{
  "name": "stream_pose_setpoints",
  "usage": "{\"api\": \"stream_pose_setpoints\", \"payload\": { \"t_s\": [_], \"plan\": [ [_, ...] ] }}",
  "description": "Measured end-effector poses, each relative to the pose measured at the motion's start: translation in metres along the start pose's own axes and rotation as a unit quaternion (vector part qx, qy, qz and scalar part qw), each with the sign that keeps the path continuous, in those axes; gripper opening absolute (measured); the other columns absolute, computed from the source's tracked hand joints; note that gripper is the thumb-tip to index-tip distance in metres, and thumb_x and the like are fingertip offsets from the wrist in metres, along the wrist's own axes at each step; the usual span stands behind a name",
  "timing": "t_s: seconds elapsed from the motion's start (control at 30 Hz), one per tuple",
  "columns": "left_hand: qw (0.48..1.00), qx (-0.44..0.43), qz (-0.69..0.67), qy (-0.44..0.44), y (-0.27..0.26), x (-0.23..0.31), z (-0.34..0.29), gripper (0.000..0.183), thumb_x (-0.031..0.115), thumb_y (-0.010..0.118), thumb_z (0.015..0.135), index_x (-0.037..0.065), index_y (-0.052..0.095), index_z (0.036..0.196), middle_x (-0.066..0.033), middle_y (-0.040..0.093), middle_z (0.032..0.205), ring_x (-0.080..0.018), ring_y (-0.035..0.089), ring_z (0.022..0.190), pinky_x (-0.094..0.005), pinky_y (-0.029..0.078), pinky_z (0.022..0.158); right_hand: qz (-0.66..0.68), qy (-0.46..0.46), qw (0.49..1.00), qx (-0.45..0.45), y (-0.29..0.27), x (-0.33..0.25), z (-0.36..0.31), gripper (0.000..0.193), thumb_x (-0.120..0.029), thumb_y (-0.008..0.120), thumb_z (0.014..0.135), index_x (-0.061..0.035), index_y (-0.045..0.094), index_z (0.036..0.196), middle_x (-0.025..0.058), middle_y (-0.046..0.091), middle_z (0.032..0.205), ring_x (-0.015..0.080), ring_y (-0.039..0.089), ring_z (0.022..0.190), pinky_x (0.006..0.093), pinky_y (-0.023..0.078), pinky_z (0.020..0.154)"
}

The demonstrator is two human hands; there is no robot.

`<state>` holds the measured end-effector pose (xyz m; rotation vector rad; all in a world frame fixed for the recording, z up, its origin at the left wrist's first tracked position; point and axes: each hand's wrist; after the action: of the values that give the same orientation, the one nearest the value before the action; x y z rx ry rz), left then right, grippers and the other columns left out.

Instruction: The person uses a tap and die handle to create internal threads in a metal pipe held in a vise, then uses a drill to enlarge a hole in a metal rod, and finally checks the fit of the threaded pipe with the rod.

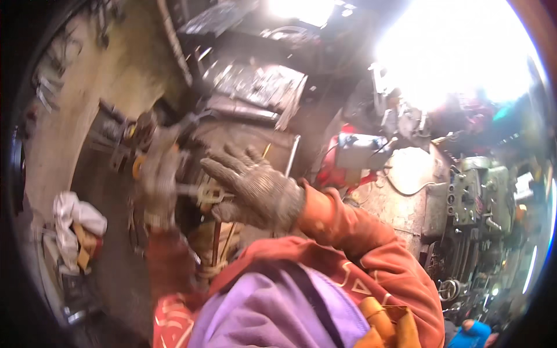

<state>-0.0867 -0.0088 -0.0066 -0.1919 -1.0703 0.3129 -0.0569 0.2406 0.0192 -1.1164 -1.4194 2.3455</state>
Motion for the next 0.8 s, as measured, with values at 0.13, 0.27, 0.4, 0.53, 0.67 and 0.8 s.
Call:
{"api": "stream_pose_setpoints", "payload": {
  "t_s": [0.13, 0.27, 0.4, 0.53, 0.67, 0.8],
  "plan": [
    [0.984, -0.123, -0.021, 0.128, 0.011, -0.007, 0.046, 0.021, 0.006, 0.061, 0.101, 0.0, 0.075, 0.115, -0.0215, 0.07, 0.127, -0.0365, 0.065, 0.124, -0.0401, 0.049, 0.11, -0.051, -0.002, 0.997, 0.06, 0.019, -0.057, -0.009, 0.103, -0.06, 0.077, 0.08, -0.0055, 0.042, 0.16, 0.0258, 0.038, 0.165, 0.0524, 0.027, 0.156, 0.0706, 0.017, 0.122],
    [0.996, 0.007, -0.018, 0.089, 0.027, -0.013, 0.025, 0.018, 0.009, 0.064, 0.102, -0.001, 0.073, 0.113, -0.0216, 0.068, 0.132, -0.0392, 0.065, 0.121, -0.0394, 0.051, 0.109, 0.104, -0.084, 0.984, 0.119, 0.012, -0.027, -0.002, 0.088, -0.055, 0.071, 0.094, -0.0002, 0.043, 0.156, 0.0285, 0.047, 0.156, 0.0505, 0.04, 0.148, 0.0607, 0.03, 0.121],
    [0.871, 0.212, 0.38, 0.228, 0.056, 0.088, -0.065, 0.042, 0.037, 0.064, 0.105, 0.002, 0.069, 0.127, -0.0214, 0.066, 0.127, -0.0406, 0.063, 0.123, -0.0535, 0.051, 0.106, 0.314, -0.052, 0.946, 0.07, 0.002, 0.002, 0.086, 0.06, -0.036, 0.071, 0.098, -0.0037, 0.057, 0.147, 0.0229, 0.069, 0.134, 0.0368, 0.068, 0.124, 0.0431, 0.052, 0.106],
    [0.942, 0.08, 0.265, 0.187, 0.095, 0.105, -0.095, 0.032, 0.036, 0.07, 0.1, 0.006, 0.073, 0.11, -0.0166, 0.067, 0.111, -0.0449, 0.064, 0.115, -0.0572, 0.052, 0.098, 0.192, -0.139, 0.958, -0.161, 0.034, 0.007, 0.15, 0.038, -0.027, 0.069, 0.095, -0.0127, 0.074, 0.129, 0.017, 0.075, 0.124, 0.0339, 0.072, 0.116, 0.0442, 0.056, 0.099],
    [0.951, 0.018, 0.252, 0.177, 0.109, 0.081, -0.102, 0.03, 0.036, 0.072, 0.092, 0.008, 0.068, 0.083, -0.0131, 0.066, 0.098, -0.0433, 0.064, 0.108, -0.0596, 0.05, 0.092, 0.116, -0.188, 0.954, -0.203, 0.059, 0.036, 0.168, 0.039, -0.03, 0.072, 0.093, -0.0071, 0.073, 0.125, 0.0164, 0.074, 0.123, 0.0308, 0.071, 0.113, 0.0407, 0.055, 0.099],
    [0.955, -0.061, 0.241, 0.164, 0.058, 0.085, -0.095, 0.023, 0.026, 0.077, 0.084, 0.007, 0.065, 0.078, -0.0119, 0.065, 0.093, -0.0415, 0.065, 0.104, -0.0633, 0.047, 0.1, 0.07, -0.051, 0.972, -0.22, 0.017, 0.004, 0.143, 0.039, -0.045, 0.073, 0.096, -0.0117, 0.079, 0.115, 0.0093, 0.074, 0.096, 0.0225, 0.071, 0.085, 0.0367, 0.056, 0.078]
  ]
}}
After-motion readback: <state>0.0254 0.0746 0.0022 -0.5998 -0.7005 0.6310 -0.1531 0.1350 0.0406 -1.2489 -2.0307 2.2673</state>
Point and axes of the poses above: each hand's wrist, its own z-axis towards the middle knuckle, its own y-axis out of the palm, x = y × z
